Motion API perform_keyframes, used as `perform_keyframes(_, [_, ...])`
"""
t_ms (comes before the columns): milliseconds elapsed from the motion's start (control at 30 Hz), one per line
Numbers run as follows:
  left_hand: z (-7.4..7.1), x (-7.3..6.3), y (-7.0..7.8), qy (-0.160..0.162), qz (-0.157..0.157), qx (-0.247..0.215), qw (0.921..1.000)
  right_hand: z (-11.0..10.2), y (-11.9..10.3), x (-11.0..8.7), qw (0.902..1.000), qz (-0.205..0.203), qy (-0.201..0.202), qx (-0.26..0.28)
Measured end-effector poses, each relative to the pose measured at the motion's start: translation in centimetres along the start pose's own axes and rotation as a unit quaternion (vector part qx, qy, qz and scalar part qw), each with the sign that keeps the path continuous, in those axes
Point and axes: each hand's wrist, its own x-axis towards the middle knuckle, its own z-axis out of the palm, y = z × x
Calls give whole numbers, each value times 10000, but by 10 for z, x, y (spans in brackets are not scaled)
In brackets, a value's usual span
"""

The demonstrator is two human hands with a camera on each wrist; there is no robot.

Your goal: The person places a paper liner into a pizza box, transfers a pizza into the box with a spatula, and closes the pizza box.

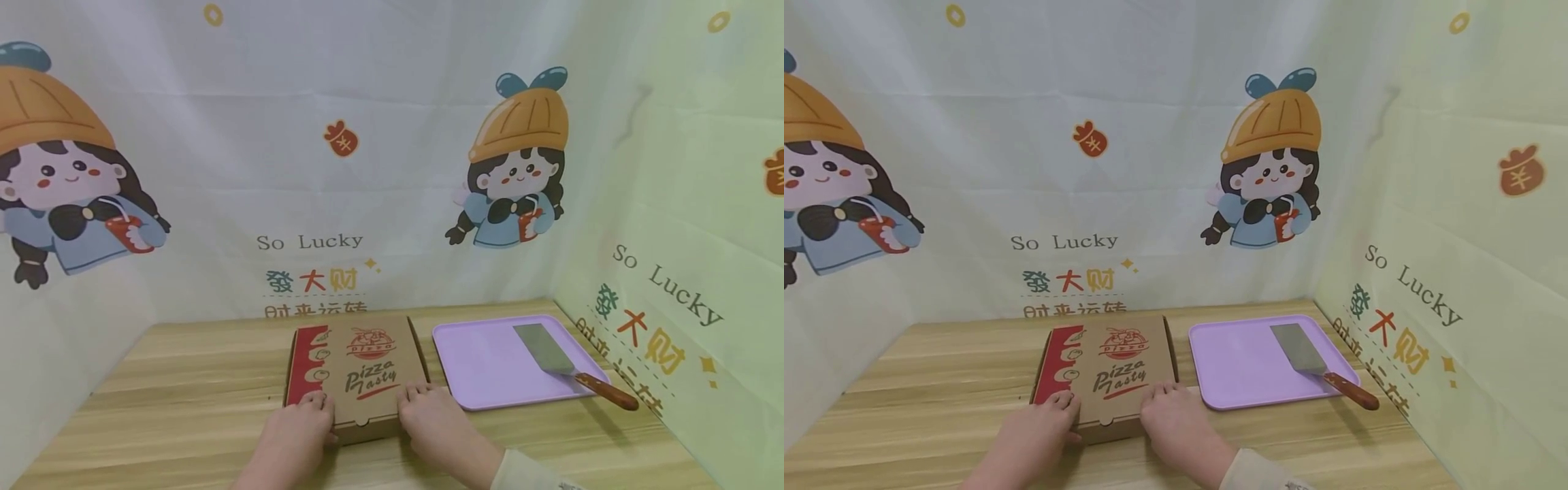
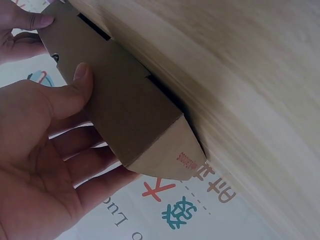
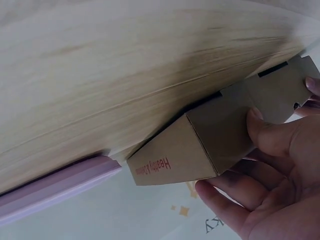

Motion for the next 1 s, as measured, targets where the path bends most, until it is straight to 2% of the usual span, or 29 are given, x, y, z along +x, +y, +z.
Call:
perform_keyframes(133, [-1,-2,1,-7,-10,22,10000,-1,-2,-2,10000,36,35,-25])
perform_keyframes(467, [0,0,2,220,-20,-32,9998,-4,-2,-1,9998,152,-87,-72])
perform_keyframes(533, [-1,1,1,121,-33,-67,9999,-4,-1,0,9997,127,-191,-35])
perform_keyframes(700, [0,4,0,-371,-173,-364,9985,-4,1,2,9987,-18,-513,19])
perform_keyframes(767, [0,4,0,-491,-229,-487,9973,-5,1,1,9978,-25,-644,136])
perform_keyframes(867, [-2,5,-2,-486,-297,-673,9961,-8,3,0,9951,102,-798,573])
perform_keyframes(1000, [-6,8,-6,-343,-347,-869,9950,-14,11,3,9893,335,-609,1283])
